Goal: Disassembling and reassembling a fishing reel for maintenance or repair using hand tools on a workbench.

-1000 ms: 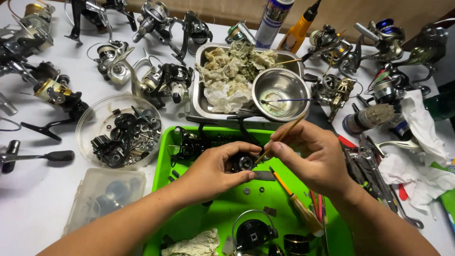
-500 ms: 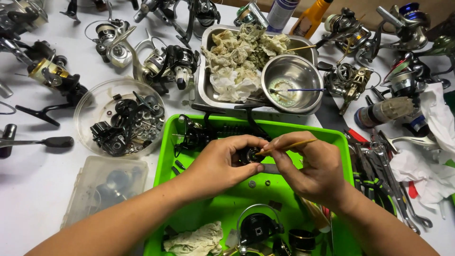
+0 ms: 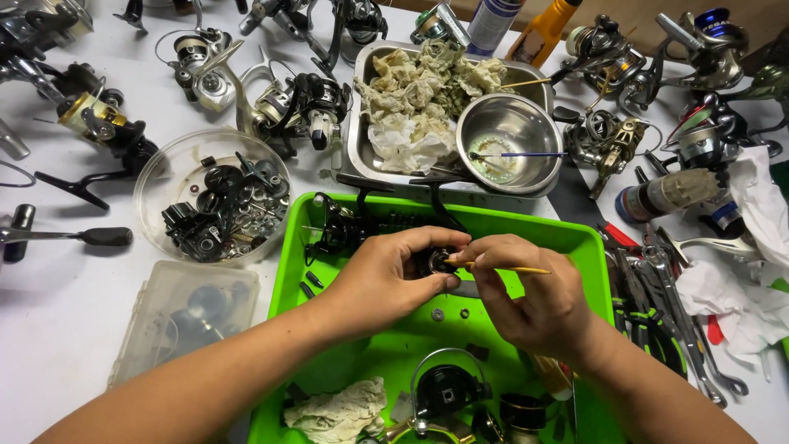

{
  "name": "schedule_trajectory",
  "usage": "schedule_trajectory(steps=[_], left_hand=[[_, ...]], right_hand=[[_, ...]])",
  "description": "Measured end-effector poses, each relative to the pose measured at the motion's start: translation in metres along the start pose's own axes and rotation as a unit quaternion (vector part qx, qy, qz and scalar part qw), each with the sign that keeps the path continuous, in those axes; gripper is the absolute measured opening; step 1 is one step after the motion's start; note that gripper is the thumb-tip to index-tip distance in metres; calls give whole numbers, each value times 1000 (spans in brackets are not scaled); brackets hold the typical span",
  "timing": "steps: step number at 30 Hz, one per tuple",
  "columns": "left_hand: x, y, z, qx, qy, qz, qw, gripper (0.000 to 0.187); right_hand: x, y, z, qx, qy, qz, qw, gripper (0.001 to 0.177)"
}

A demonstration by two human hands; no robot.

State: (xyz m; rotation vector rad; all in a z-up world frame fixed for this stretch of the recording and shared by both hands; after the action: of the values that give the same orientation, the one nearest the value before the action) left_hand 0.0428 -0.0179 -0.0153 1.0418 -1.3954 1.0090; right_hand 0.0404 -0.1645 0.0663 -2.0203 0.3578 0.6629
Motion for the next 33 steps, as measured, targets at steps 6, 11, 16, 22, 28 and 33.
schedule_trajectory(steps=[6,11,16,22,28,33], left_hand=[[6,2,-2,13,-24,14,1000,46],[7,3,-4,13,-46,12,999,45],[3,-2,-7,22,-54,4,998,45],[-6,-4,-7,8,-8,-41,999,43],[-3,-2,-10,10,-9,-48,999,40],[2,0,-10,16,-57,-36,998,36]], right_hand=[[-2,3,4,2,5,-25,1000,14],[0,6,7,7,12,-27,1000,13],[12,11,2,24,-8,8,1000,15],[17,14,0,44,-47,38,997,15],[11,8,4,39,2,17,999,15],[7,8,6,38,23,-19,999,15]])
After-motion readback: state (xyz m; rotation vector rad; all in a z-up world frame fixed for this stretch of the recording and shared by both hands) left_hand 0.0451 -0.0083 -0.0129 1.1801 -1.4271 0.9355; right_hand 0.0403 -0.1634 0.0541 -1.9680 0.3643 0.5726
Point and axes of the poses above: each hand's wrist, its own y-axis away from the middle knuckle, its own z-axis out of the palm, x = y × z, the point moved 5 cm from there along -y, towards the middle knuckle, and after that the axes turned 13 degrees about -y, right-handed, at the moved point
